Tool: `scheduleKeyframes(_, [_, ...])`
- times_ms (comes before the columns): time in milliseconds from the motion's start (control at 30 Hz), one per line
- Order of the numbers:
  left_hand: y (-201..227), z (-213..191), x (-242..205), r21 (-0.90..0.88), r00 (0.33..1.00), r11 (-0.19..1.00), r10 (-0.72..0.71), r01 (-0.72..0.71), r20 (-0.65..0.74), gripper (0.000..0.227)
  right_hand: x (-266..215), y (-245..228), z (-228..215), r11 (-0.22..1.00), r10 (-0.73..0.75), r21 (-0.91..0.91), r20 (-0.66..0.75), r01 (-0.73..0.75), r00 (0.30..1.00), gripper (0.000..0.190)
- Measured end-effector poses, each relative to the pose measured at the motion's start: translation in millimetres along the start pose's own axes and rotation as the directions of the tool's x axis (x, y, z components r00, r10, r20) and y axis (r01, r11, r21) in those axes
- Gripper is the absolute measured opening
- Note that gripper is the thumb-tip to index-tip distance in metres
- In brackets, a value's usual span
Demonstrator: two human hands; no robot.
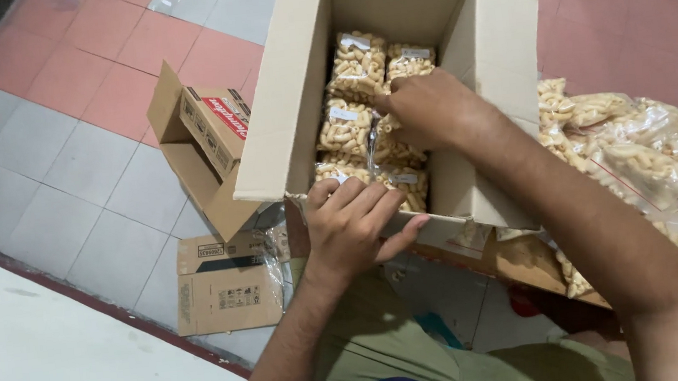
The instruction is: Packing small plastic bags of snacks into a cardboard box while sitting on the floor.
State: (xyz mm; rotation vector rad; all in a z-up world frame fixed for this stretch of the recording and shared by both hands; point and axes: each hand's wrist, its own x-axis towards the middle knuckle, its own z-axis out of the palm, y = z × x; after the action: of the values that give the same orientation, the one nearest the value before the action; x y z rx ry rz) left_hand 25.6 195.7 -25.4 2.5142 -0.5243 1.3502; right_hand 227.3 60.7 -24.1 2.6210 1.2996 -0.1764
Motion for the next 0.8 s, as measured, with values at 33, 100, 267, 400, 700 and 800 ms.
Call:
scheduleKeyframes(33, [1,0,-1,-0.004,1.000,1.000,-0.004,0.004,0.016,0.037,-13,-9,-15,1.000,-0.001,0.027,-0.005,0.001,1.000,0.042])
scheduleKeyframes(100, [-1,1,-1,0.000,1.000,1.000,-0.006,0.006,0.018,0.037,-36,-16,-37,0.998,-0.037,0.044,-0.081,0.041,0.996,0.039])
scheduleKeyframes(267, [-4,1,-2,0.003,0.998,1.000,0.005,-0.005,0.061,0.037,-112,-24,-60,0.966,-0.088,0.192,-0.393,0.175,0.915,0.035])
scheduleKeyframes(400, [-6,2,-5,0.042,0.994,0.998,0.051,-0.056,0.098,0.042,-179,-10,-33,0.908,0.067,0.365,-0.611,0.206,0.789,0.030])
scheduleKeyframes(700, [-2,1,-4,0.063,0.991,0.998,0.022,-0.031,0.133,0.042,-301,19,72,0.783,0.491,0.603,-0.751,0.155,0.443,0.001])
scheduleKeyframes(800, [-4,0,-5,0.078,0.982,0.997,-0.004,-0.011,0.187,0.040,-315,27,87,0.770,0.554,0.629,-0.742,0.108,0.377,0.004])
